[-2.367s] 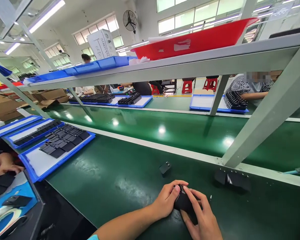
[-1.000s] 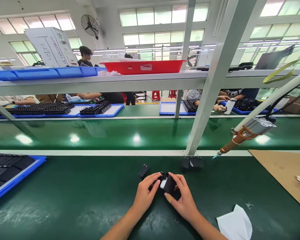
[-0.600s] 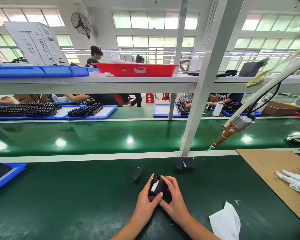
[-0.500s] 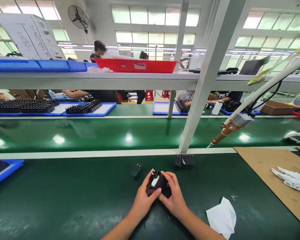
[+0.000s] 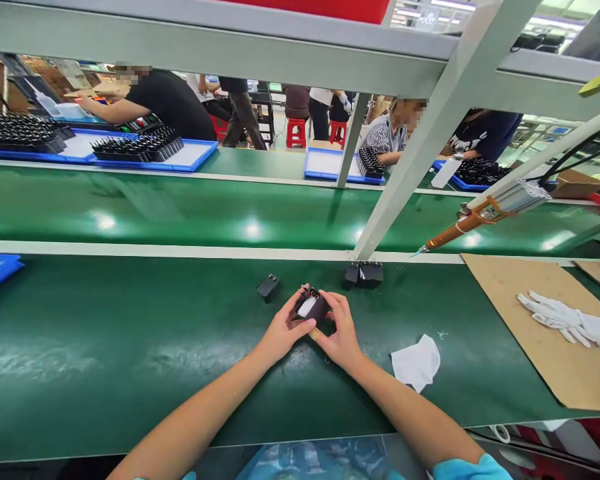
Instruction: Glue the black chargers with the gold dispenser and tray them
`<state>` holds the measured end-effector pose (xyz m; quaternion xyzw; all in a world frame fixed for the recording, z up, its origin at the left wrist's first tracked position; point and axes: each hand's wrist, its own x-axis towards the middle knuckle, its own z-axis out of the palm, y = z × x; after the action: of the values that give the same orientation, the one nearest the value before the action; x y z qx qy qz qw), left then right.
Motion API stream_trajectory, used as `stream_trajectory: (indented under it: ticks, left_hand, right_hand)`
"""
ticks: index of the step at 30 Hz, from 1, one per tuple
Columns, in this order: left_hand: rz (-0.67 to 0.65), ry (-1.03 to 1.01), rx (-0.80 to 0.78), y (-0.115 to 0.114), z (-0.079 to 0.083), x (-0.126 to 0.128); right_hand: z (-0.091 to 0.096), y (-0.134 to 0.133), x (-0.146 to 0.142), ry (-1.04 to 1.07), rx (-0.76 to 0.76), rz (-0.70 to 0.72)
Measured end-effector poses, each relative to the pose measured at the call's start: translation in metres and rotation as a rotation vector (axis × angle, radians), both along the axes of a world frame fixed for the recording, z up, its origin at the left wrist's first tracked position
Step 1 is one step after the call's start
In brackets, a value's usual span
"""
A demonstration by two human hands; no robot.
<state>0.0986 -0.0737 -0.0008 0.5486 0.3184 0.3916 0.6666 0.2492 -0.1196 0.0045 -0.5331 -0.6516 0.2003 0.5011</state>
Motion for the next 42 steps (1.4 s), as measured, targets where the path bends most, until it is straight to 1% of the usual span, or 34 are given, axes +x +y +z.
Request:
stream_trajectory:
  ticks: [4,7,8,9,10,11,12,14,16,17,18,20,22,25,27,29,31,33,34,36,39,42]
  left_hand:
    - [-0.076,0.018,-0.026,-0.003,-0.003,0.003]
    - [-0.04,0.039,0.032,-0.006,0.0,0.002]
    - [-0.024,0.054,0.067,-0.006,0.002,0.0]
    - [-0.012,0.076,0.11,-0.006,0.005,-0.001]
    - [-0.003,0.106,0.161,-0.006,0.009,-0.003]
    - [0.001,0.14,0.217,-0.006,0.012,-0.005]
    - [0.008,0.172,0.272,-0.005,0.015,-0.007]
    - [0.02,0.206,0.364,-0.005,0.02,-0.01]
    - [0.025,0.201,0.425,-0.005,0.021,-0.011]
    - [0.025,0.194,0.442,-0.005,0.021,-0.011]
    - [0.022,0.187,0.454,-0.006,0.021,-0.011]
    - [0.01,0.176,0.457,-0.006,0.02,-0.011]
    - [0.008,0.17,0.433,-0.005,0.018,-0.011]
    - [0.04,0.177,0.324,-0.004,0.013,-0.011]
    - [0.04,0.167,0.214,-0.003,0.011,-0.012]
    - [0.029,0.165,0.151,-0.002,0.01,-0.013]
    - [0.053,0.214,0.188,-0.001,0.012,-0.013]
    - [0.095,0.327,0.276,0.001,0.015,-0.013]
    - [0.105,0.388,0.312,0.002,0.016,-0.013]
    - [0.103,0.494,0.352,0.003,0.018,-0.013]
    - [0.096,0.598,0.391,0.005,0.016,-0.013]
    - [0.121,0.633,0.442,0.007,0.013,-0.013]
  right_hand:
    - [0.006,-0.001,-0.004,-0.07,0.002,0.073]
    - [0.014,-0.001,0.001,-0.149,0.027,0.124]
    - [0.017,0.0,0.007,-0.18,0.055,0.127]
    - [0.021,0.0,0.015,-0.209,0.1,0.097]
    - [0.026,0.002,0.027,-0.216,0.151,0.033]
    - [0.031,0.004,0.04,-0.199,0.212,-0.066]
    - [0.037,0.006,0.056,-0.158,0.3,-0.25]
    - [0.048,0.012,0.092,0.021,0.505,-0.596]
    - [0.058,0.018,0.131,0.146,0.596,-0.817]
    - [0.061,0.022,0.149,0.204,0.595,-0.875]
    - [0.064,0.025,0.167,0.276,0.531,-0.883]
    - [0.069,0.032,0.195,0.427,0.377,-0.848]
    - [0.074,0.04,0.213,0.512,0.25,-0.72]
    - [0.081,0.051,0.222,0.549,0.141,-0.509]
    - [0.083,0.056,0.221,0.533,0.104,-0.428]
    - [0.083,0.059,0.216,0.505,0.111,-0.402]
    - [0.08,0.058,0.206,0.525,0.18,-0.395]
    - [0.079,0.055,0.189,0.603,0.263,-0.364]
    - [0.079,0.053,0.177,0.659,0.297,-0.337]
    - [0.082,0.046,0.148,0.742,0.314,-0.254]
    - [0.092,0.038,0.095,0.82,0.284,-0.101]
    - [0.102,0.037,0.046,0.881,0.239,0.041]
